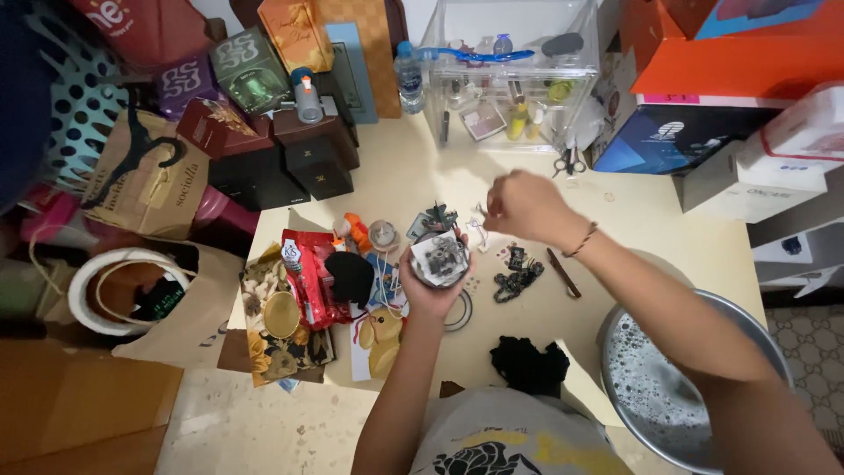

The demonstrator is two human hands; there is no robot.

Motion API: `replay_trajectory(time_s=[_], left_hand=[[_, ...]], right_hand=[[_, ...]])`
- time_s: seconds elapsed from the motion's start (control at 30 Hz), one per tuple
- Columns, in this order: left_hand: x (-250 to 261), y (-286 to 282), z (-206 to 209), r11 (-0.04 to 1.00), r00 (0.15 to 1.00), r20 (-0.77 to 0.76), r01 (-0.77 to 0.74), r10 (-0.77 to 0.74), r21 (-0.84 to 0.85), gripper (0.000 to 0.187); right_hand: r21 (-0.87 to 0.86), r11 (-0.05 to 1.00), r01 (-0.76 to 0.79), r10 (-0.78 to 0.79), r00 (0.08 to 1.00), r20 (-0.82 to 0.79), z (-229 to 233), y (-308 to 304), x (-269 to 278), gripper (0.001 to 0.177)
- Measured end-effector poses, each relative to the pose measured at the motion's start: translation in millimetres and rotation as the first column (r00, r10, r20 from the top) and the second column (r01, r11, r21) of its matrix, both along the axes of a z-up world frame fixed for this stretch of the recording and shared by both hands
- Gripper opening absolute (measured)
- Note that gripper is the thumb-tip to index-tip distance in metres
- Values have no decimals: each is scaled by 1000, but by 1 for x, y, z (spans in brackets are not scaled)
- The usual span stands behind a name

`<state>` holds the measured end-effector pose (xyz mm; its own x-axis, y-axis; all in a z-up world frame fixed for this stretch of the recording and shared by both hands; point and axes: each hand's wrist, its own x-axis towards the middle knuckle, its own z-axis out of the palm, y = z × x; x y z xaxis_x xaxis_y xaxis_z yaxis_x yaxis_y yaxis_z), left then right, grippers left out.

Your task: Washing a small black cloth in a basin of soapy water and using it to wipe down a desk surface while organizing items.

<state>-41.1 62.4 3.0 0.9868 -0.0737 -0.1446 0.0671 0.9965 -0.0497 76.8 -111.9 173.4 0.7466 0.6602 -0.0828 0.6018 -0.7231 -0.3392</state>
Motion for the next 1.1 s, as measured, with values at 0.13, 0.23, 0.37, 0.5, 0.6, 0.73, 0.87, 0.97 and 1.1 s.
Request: replay_trajectory(time_s=[0.13, 0.23, 0.37, 0.5, 0.6, 0.73, 0.87, 0.97, 1.1], left_hand=[[8, -16, 1, 999, 991, 129, 49, -46, -22, 61], [13, -27, 1, 995, 997, -4, 83, -83, -49, 63], [16, -42, 0, 994, 980, -169, 109, -102, 32, 66], [11, -46, -2, 967, 979, -108, 146, -172, -209, 75], [5, -47, 9, 983, 960, -233, 175, -156, 61, 72], [4, -47, 12, 986, 969, -184, 168, -164, 10, 68], [5, -48, 18, 986, 958, -237, 167, -163, -3, 65], [5, -49, 7, 980, 961, -210, 156, -179, -122, 58], [6, -52, -20, 999, 995, 93, 37, -37, -6, 53]], right_hand=[[180, 983, -47, 34, 997, 75, 62, 0, -16, 20], [221, 970, -99, 83, 993, 82, 75, 3, -26, 20], [237, 960, -150, 146, 989, 35, 70, 8, -42, 18], [226, 962, -151, 154, 988, 2, 46, 16, -51, 16], [162, 978, -133, 138, 990, -20, 31, 20, -51, 17], [12, 988, -154, 154, 988, -4, 11, 28, -50, 16], [-5, 988, -156, 156, 987, 39, 8, 32, -58, 14], [-26, 982, -189, 191, 977, 98, 4, 40, -68, 14], [-12, 957, -291, 283, 920, 270, -21, 51, -83, 14]])
